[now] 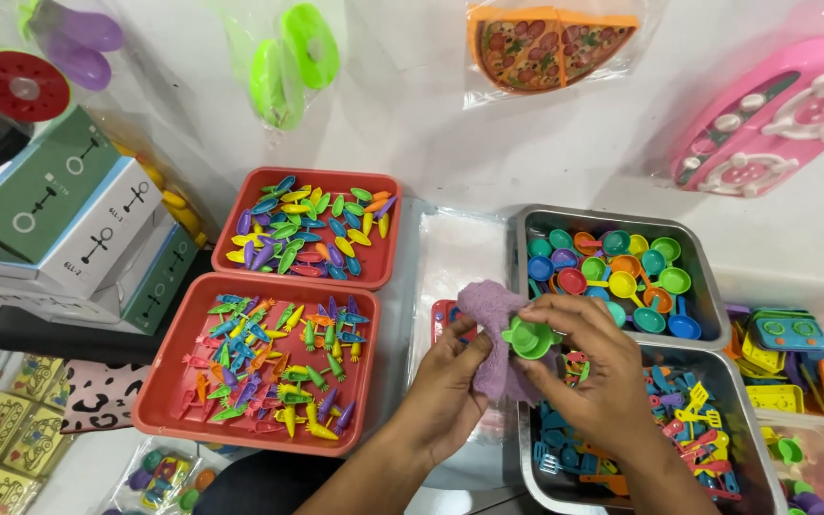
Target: The person sorts various colorful plastic toy items, such as utensils and alphabets, from trays and places specific items into small plastic bags by hand.
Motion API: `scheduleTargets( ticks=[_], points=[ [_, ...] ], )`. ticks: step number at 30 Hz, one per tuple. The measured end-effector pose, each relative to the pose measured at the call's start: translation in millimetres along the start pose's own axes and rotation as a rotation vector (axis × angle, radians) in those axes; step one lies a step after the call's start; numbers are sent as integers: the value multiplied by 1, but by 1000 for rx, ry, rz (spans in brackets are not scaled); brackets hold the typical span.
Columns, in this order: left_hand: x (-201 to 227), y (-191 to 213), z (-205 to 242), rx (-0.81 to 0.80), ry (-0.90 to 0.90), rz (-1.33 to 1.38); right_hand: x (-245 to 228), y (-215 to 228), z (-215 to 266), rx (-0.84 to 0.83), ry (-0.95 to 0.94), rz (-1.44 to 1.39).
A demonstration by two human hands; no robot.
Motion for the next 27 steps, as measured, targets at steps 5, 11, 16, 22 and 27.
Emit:
scheduleTargets(
  ticks=[5,11,16,22,27],
  points=[
    [5,-8,6,-74,50,-105,-3,-1,0,-7,32,0],
    [5,-7,2,-218,-48,-220,-10,-1,-1,-28,83,37],
    [21,-13,5,-89,-406,-627,-6,13,-2,164,-30,207],
    [5,2,-6,-54,-258,-493,0,18,-2,10,100,175],
    [-12,7,-9,-102,-13,-276,0,11,2,-104,155,161]
  ],
)
Point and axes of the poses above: each hand's wrist, its own z-axis away from the middle knuckle, its own y-axis out of the back of the hand, x = y × z, the point moved 8 cm from there along -z, towards the middle knuckle, and after that the axes turned 13 degrees about -z, right-handed, at the moved point
